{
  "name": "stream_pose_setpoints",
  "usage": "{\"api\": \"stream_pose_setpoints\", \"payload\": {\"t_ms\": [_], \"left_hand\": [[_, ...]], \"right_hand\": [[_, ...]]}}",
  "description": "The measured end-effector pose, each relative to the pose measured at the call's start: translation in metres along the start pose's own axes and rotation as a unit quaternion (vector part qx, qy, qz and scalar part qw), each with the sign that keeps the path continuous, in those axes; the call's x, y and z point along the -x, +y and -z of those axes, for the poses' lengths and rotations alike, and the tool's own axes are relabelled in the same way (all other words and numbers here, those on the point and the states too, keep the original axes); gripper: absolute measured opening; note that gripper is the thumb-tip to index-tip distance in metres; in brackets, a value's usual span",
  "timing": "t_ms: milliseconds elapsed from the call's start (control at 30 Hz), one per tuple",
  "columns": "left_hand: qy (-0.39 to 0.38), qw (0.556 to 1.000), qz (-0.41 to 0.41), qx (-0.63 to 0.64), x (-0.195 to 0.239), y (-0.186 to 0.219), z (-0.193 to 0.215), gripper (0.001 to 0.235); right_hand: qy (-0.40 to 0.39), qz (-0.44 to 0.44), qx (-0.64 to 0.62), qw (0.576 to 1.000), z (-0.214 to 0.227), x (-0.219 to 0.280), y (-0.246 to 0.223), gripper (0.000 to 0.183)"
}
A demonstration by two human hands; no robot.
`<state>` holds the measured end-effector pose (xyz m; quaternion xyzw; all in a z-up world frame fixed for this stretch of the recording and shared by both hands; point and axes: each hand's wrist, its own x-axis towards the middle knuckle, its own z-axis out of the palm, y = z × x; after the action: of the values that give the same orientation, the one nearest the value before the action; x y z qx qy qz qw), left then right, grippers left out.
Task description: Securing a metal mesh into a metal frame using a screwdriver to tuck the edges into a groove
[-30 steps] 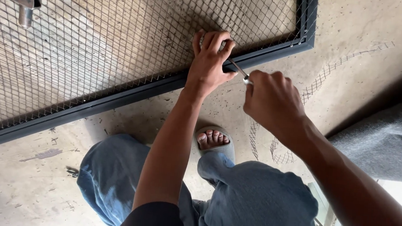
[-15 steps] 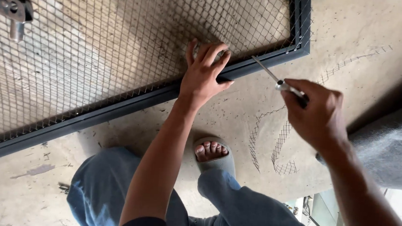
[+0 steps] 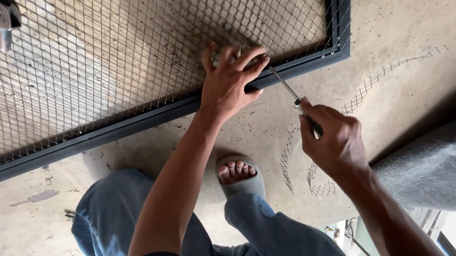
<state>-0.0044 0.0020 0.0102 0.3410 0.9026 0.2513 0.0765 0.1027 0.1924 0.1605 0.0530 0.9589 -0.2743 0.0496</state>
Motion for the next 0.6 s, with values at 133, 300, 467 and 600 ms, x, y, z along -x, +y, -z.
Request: {"api": "stream_pose_setpoints", "payload": {"t_ms": [133,300,467,600], "left_hand": [[-0.012,1.000,0.013,0.011,0.000,0.002,0.001,0.067],[-0.014,1.000,0.011,0.024,-0.001,0.003,0.008,0.064],[-0.021,0.999,0.015,0.032,-0.002,0.002,0.005,0.064],[-0.043,0.998,0.023,0.045,-0.001,0.003,0.007,0.059]], "right_hand": [[0.007,0.021,0.065,0.998,-0.007,0.013,-0.009,0.023],[-0.019,-0.004,0.093,0.996,-0.009,0.012,-0.015,0.026],[-0.107,-0.068,0.120,0.985,0.009,-0.018,-0.041,0.021],[-0.234,-0.146,0.164,0.947,0.004,-0.045,-0.040,0.028]]}}
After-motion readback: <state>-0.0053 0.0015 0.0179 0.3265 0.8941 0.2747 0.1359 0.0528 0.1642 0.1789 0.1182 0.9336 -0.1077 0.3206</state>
